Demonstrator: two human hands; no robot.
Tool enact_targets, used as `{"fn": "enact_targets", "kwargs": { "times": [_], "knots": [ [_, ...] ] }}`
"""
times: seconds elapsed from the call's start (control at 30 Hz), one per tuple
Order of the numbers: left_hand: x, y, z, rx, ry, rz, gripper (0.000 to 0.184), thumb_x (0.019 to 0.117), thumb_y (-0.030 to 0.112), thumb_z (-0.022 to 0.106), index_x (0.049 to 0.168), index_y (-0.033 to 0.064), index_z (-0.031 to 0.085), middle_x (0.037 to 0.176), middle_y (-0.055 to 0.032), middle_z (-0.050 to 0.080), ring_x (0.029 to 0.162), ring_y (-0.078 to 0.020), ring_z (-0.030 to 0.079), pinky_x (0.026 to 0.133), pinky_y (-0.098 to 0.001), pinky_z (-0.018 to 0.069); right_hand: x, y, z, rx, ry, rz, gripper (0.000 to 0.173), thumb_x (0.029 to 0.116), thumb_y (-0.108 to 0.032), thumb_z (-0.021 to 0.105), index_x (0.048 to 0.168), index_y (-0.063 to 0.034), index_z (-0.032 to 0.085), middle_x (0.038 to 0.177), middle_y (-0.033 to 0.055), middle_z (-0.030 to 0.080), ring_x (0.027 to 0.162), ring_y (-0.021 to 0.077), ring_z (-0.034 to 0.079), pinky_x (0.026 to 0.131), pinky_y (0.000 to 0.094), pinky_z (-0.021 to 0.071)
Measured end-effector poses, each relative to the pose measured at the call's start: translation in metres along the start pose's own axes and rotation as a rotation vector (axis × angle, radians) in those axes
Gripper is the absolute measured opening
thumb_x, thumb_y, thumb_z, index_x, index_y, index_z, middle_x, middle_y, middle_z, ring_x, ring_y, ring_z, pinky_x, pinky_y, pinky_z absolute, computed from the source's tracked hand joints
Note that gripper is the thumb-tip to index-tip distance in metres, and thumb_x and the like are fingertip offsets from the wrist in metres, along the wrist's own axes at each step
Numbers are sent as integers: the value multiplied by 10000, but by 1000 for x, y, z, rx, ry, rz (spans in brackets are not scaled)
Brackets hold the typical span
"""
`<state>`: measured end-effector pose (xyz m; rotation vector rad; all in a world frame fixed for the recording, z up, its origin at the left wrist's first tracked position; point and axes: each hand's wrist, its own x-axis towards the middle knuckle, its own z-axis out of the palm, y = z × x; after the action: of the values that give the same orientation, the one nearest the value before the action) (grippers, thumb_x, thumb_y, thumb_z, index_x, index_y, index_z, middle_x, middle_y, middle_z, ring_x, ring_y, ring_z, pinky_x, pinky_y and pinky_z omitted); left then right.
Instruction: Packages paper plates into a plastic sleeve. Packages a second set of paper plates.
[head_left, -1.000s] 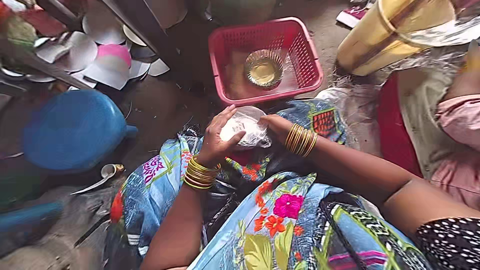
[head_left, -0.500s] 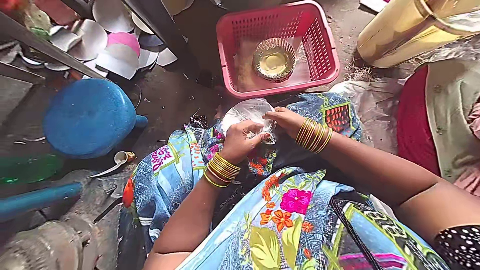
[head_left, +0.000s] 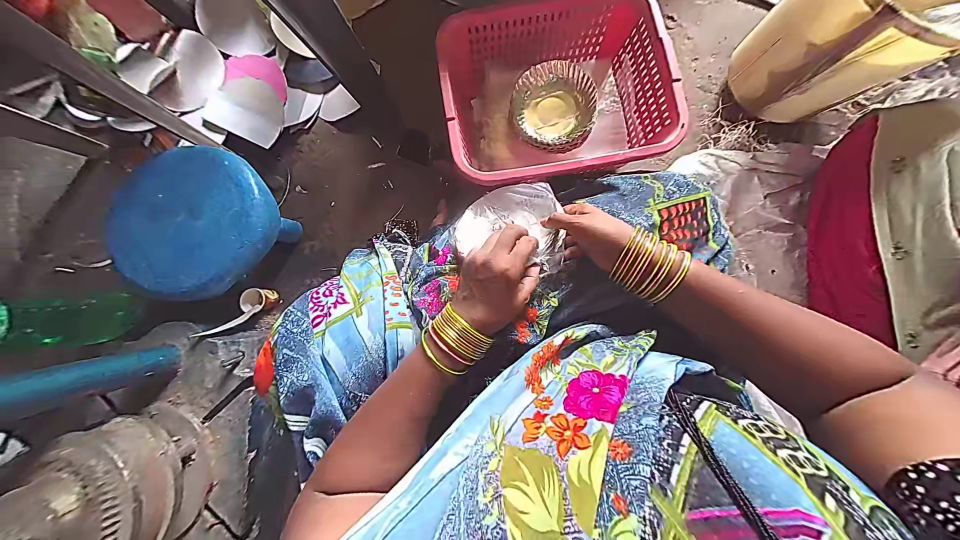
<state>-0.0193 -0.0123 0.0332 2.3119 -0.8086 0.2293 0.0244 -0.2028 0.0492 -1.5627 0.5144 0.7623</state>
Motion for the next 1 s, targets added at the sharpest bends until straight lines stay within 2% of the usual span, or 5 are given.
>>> {"fn": "enact_targets", "kwargs": {
  "times": [0.3, 0.5, 0.63, 0.87, 1.0],
  "knots": [
    [-7, 0, 9, 66, 257, 147, 210, 915, 144, 628, 835, 27, 783, 889, -127, 761, 784, -218, 724, 688, -336, 567, -9, -5, -2, 54, -41, -1, 186, 1063, -208, 536, 1150, -43, 550, 926, 74, 637, 749, 143, 664, 658, 319, 578],
    [7, -15, -14, -374, 63, 37, 259, 952, 212, 662, 1061, 3, 771, 1163, -162, 733, 1119, -234, 688, 994, -374, 546, -11, -8, -13, -189, -65, -93, 257, 1064, -187, 535, 1204, 27, 566, 906, 81, 635, 748, 114, 626, 673, 299, 541],
    [19, -58, -42, -571, 369, -150, 283, 974, 233, 648, 1079, -10, 748, 1243, -110, 701, 1197, -145, 650, 1022, -309, 546, -6, -37, -47, -476, -139, -179, 328, 1037, -240, 571, 1170, 58, 599, 966, 176, 647, 835, 236, 643, 766, 445, 540],
    [15, -124, -12, -603, 384, -818, 222, 955, -11, 596, 1113, -155, 655, 1080, -227, 693, 929, -112, 673, 884, -251, 541, -1, -213, -135, -62, 245, -526, 256, 1084, -196, 429, 1103, -5, 598, 886, 52, 602, 764, 116, 588, 712, 324, 523],
    [18, -122, -5, -603, 293, -784, 307, 937, 39, 651, 1200, -120, 650, 1210, -251, 674, 1104, -217, 670, 995, -342, 522, 10, -325, -152, 347, 216, -755, 781, 1051, -667, 233, 1557, -73, 249, 1158, 205, 701, 958, 285, 732, 802, 431, 605]
  ]
}}
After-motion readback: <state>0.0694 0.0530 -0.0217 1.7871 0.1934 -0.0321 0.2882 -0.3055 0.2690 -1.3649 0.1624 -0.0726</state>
